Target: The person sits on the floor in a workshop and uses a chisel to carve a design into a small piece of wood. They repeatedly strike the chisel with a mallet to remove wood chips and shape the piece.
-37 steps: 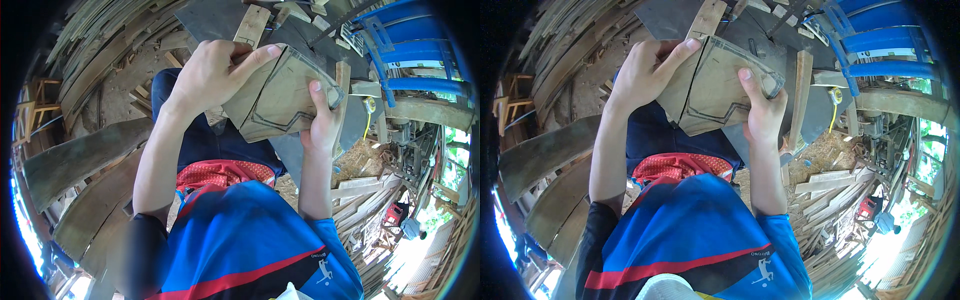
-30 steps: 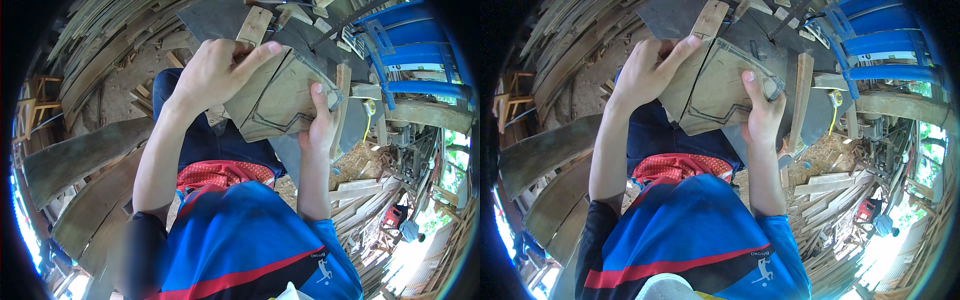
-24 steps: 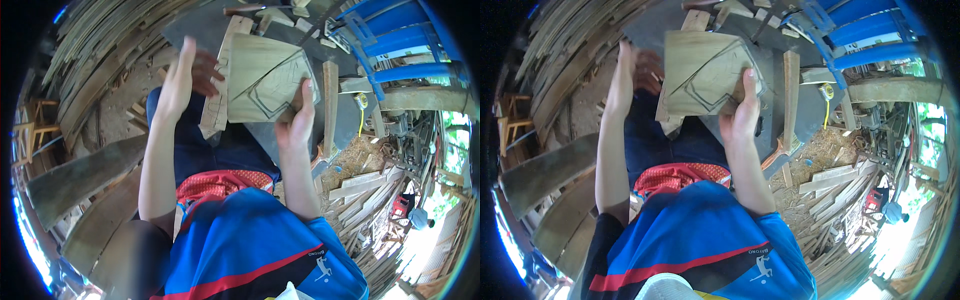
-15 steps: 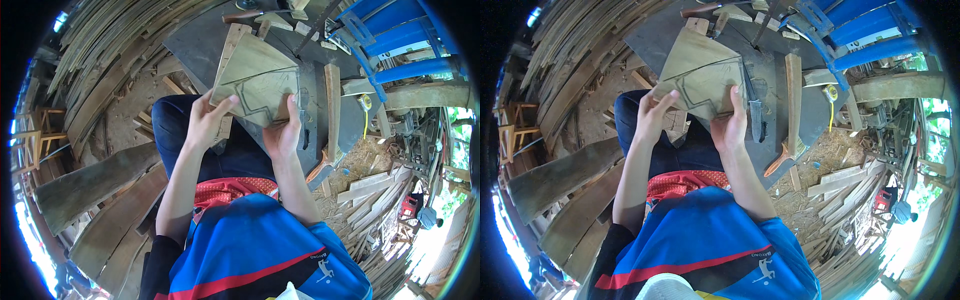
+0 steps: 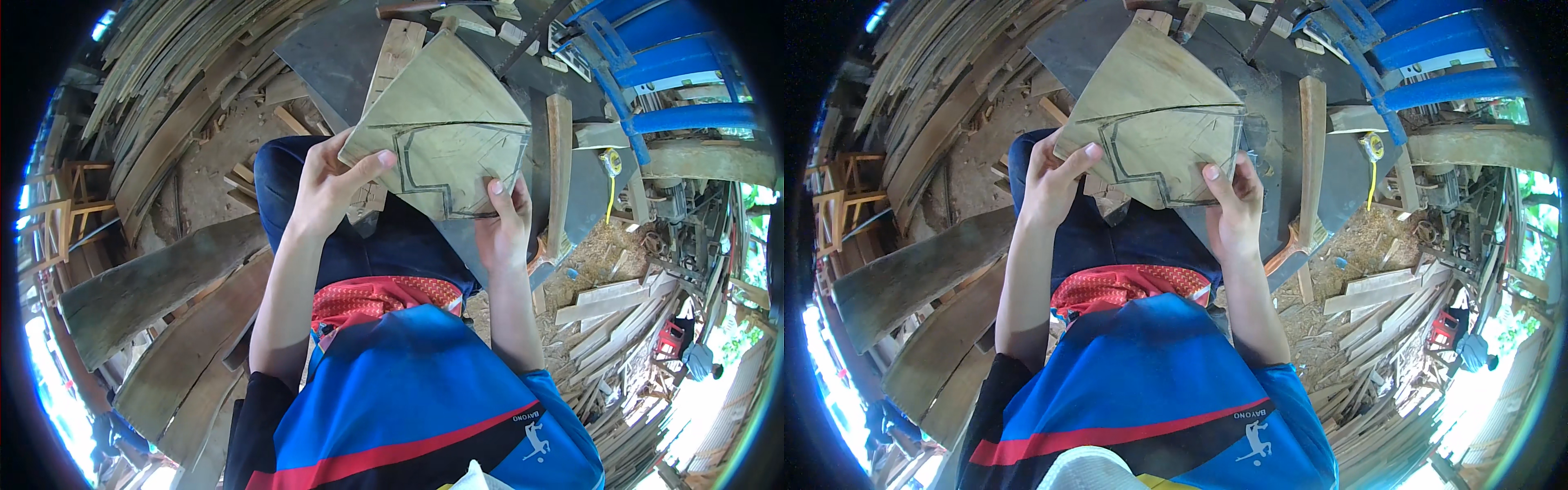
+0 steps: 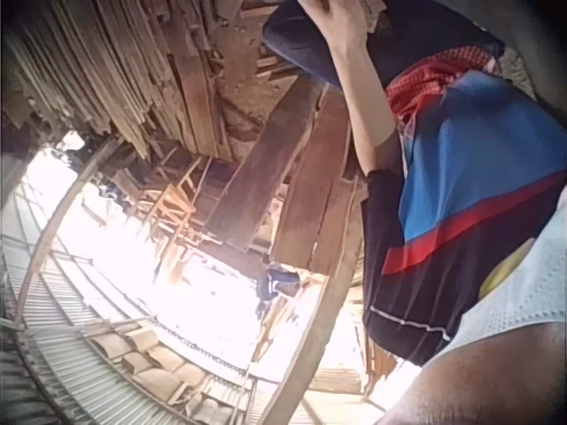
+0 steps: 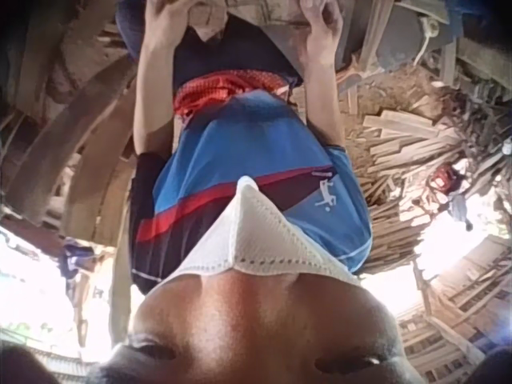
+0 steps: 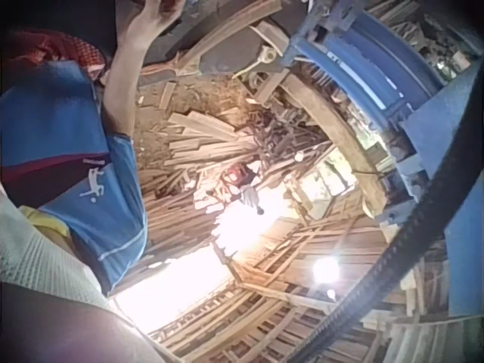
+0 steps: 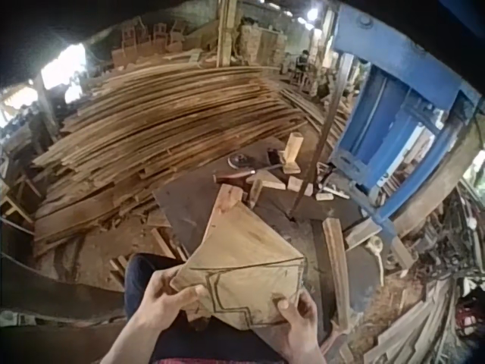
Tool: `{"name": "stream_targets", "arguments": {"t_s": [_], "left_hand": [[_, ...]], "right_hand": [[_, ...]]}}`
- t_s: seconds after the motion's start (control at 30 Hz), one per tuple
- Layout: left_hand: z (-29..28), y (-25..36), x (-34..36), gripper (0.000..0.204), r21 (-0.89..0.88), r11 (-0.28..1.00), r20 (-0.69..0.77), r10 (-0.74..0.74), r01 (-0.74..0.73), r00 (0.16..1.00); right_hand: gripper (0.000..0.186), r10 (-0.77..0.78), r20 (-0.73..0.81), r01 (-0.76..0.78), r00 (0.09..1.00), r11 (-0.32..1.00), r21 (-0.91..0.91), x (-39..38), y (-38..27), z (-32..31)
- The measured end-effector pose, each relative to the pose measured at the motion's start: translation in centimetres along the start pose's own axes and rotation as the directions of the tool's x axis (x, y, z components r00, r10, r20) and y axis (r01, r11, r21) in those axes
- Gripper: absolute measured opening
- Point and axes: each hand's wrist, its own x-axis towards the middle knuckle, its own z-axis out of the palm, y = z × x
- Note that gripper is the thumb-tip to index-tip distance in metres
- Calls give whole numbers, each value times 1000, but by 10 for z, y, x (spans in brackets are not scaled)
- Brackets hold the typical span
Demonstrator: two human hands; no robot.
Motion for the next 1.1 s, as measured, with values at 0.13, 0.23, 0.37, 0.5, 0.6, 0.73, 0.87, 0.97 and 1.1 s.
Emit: {"name": "stream_targets", "arguments": {"t_s": [0.13, 0.23, 0.37, 0.5, 0.6, 0.73, 0.87, 0.97, 1.1], "left_hand": [[0, 7, -3, 39, 25, 999, 26, 19, -20, 999], [-1, 8, -5, 39, 30, 999, 34, 38, -39, 999], [-2, 10, -8, 39, 24, 999, 44, 33, -34, 999], [-1, 14, -10, 40, 43, 998, 57, 34, -36, 998], [-3, 16, -12, 41, 56, 998, 79, 23, -27, 997], [-7, 15, -14, 45, 13, 999, 91, 43, -44, 995], [-12, 17, -16, 47, 6, 1000, 109, -2, 1, 994], [-13, 17, -15, 47, 26, 1000, 107, -6, 3, 994], [-6, 15, -15, 46, 36, 998, 76, 48, -51, 996]], "right_hand": [[45, -34, 14, 34, 999, 999, -4, -2, 1, 1], [46, -49, 23, 49, 999, 999, -12, -4, 1, 1], [47, -57, 29, 57, 998, 998, -27, -6, 0, -1], [48, -73, 39, 76, 997, 996, -54, -6, -2, -3], [49, -83, 37, 86, 996, 993, -76, -5, -8, 1], [35, -113, 41, 115, 993, 993, -34, -4, -15, 13], [29, -128, 53, 129, 990, 992, -16, -4, -19, 19], [30, -134, 19, 134, 991, 991, -21, -3, -19, 20], [46, -121, 87, 130, 989, 985, -114, -1, -16, 5]]}}
